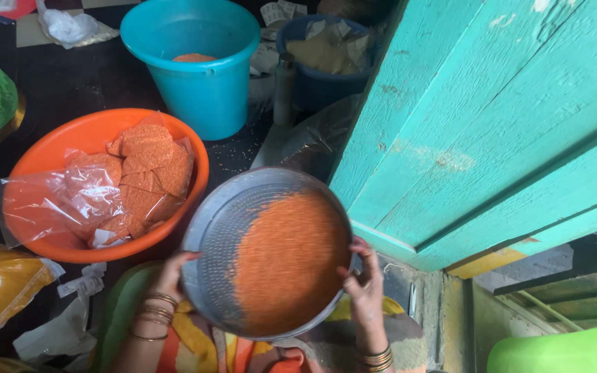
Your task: The person sits on the floor and sifts orange lentils in a metal sieve, removing debris by hand. She then cuts open a plastic bag of lentils with scissors, pours them into the sieve, and continues sifting and picking out debris.
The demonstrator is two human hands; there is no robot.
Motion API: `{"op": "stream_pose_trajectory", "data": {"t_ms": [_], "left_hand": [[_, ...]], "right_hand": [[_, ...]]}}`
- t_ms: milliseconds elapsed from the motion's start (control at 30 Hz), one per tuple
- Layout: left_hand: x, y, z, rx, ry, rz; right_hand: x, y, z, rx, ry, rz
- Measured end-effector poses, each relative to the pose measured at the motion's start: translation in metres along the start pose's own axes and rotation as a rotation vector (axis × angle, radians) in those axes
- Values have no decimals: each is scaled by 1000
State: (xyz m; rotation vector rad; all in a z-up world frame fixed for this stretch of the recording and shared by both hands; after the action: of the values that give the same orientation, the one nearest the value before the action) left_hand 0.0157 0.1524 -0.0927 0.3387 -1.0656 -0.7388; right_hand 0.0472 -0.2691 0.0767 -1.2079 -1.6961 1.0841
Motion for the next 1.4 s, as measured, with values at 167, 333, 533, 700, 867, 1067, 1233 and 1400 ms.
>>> {"op": "stream_pose_trajectory", "data": {"t_ms": [167,333,533,700,867,1067,1233,1400], "left_hand": [[42,-16,-13,13,-24,57],[171,-41,2,271,-111,-347],[156,-29,8,172,-200,-329],[35,4,15,72,5,-88],[41,-10,9,-83,39,61],[170,-46,-1,275,-189,-419],[161,-40,7,300,-293,-426],[74,1,21,120,-107,-76]], "right_hand": [[-40,24,-1,133,101,-136],[-104,19,9,204,364,-449],[-71,2,11,163,387,-461],[-3,8,6,80,75,-207],[-20,26,7,81,79,-145],[-100,17,12,248,426,-526],[-75,0,14,237,458,-496],[-16,13,9,170,197,-259]]}}
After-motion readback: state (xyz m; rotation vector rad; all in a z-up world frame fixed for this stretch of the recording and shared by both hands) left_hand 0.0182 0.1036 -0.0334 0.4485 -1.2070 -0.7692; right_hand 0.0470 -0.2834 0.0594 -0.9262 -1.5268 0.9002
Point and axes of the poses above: each hand's wrist, its own z-axis away from the middle knuckle, its own x-axis out of the palm, y = z × x, the point moved 5 cm from there along -z, towards the middle knuckle, and after that the axes turned 10 degrees about -y, right-handed, at the moved point
